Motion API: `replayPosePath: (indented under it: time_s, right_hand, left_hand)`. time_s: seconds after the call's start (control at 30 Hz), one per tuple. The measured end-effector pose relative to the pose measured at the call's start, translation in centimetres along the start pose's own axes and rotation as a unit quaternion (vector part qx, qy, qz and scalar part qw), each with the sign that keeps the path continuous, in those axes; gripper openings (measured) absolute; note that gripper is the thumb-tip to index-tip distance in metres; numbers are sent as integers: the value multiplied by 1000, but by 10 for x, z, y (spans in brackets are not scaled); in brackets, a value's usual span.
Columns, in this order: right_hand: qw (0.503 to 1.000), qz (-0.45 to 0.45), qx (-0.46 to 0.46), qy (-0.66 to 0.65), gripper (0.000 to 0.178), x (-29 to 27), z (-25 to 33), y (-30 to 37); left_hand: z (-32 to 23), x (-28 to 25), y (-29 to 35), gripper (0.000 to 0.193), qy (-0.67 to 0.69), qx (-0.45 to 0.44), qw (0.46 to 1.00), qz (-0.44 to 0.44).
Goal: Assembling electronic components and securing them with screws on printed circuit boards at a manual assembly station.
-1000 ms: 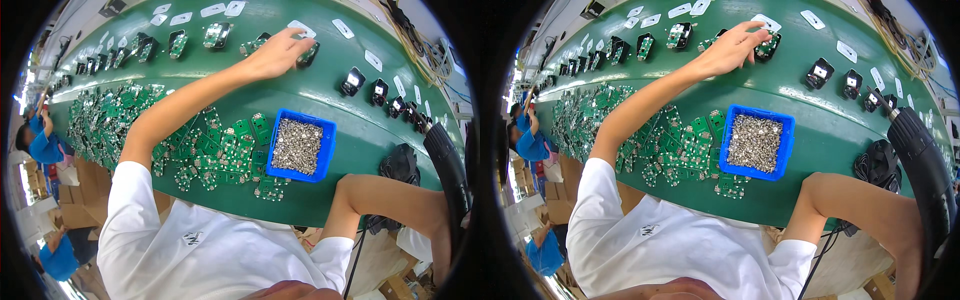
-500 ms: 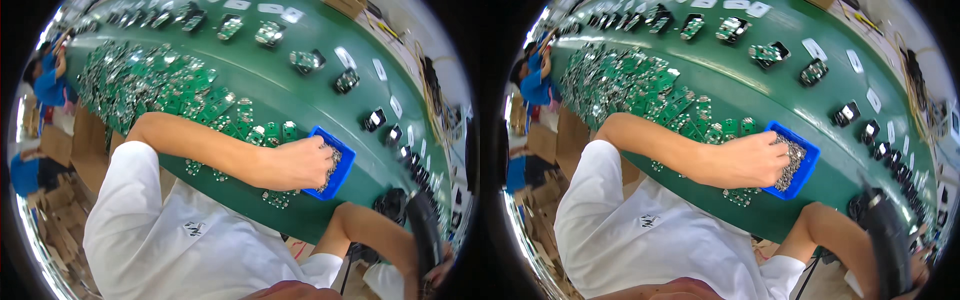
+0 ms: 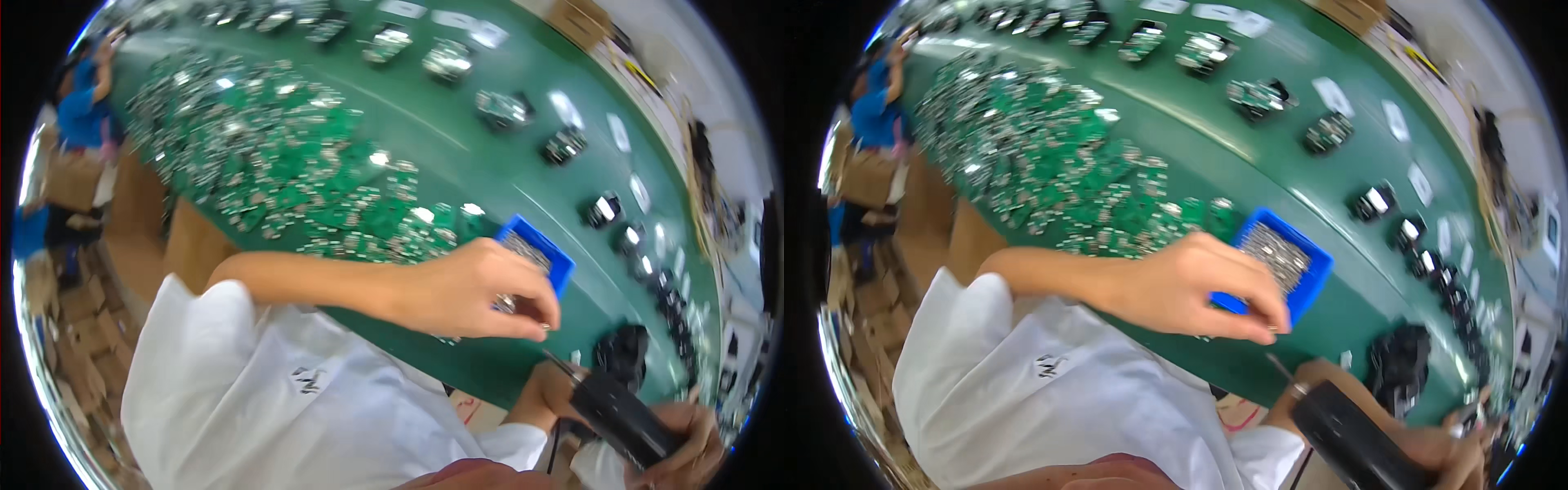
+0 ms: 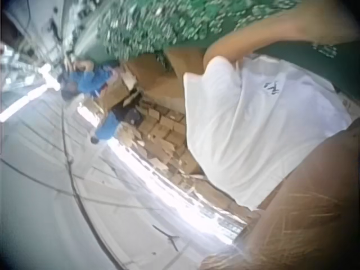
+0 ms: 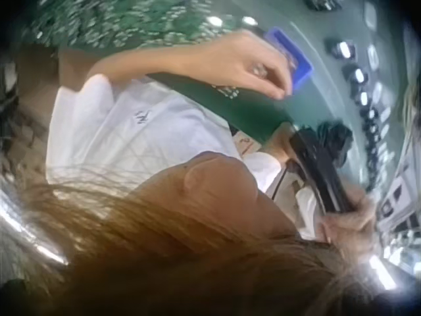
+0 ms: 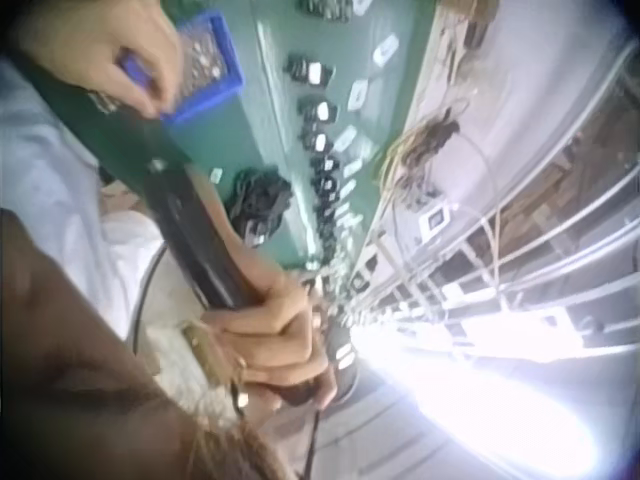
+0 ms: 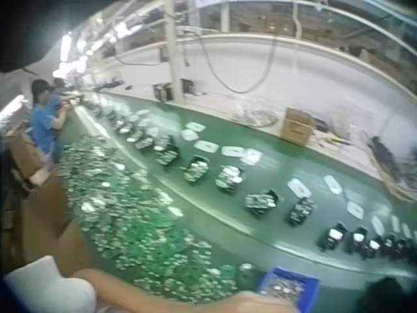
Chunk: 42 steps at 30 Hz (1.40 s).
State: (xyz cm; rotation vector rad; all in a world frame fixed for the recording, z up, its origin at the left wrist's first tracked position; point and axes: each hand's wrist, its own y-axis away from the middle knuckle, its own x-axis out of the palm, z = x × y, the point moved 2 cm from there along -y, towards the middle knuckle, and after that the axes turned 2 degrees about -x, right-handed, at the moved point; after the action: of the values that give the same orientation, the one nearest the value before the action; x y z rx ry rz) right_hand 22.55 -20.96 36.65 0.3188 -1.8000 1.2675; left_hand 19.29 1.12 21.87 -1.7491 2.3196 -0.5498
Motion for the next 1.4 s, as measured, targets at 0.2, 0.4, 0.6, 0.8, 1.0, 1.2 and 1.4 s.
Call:
replayPosePath:
  time_s: [0.2,0.4,0.6,0.8,1.0,1.2,1.4]
  right_hand:
    - [971,167,160,-56,24,-3,-14,7]
    - [963,174,187,-89,15,-10,-23,2]
    - [959,185,217,5,19,-11,-27,0]
    - [945,185,254,-86,20,-17,-37,-1]
    - [931,153,273,-189,20,-16,-40,3]
    - [925,220,298,-90,18,-18,-33,-11]
    - [933,248,251,-68,17,-22,-32,-12]
  left_hand:
    - [-11,9,13,16,-90,48,994,31]
    - [-18,11,10,17,-247,94,964,24]
    - [-21,10,12,15,-255,47,964,59]
    - [-15,2,16,18,18,-140,985,99]
    - [-11,6,21,19,61,-171,977,109]
    - [-15,15,28,21,-116,16,993,-26]
    - [-10,6,28,24,-101,-7,994,-30]
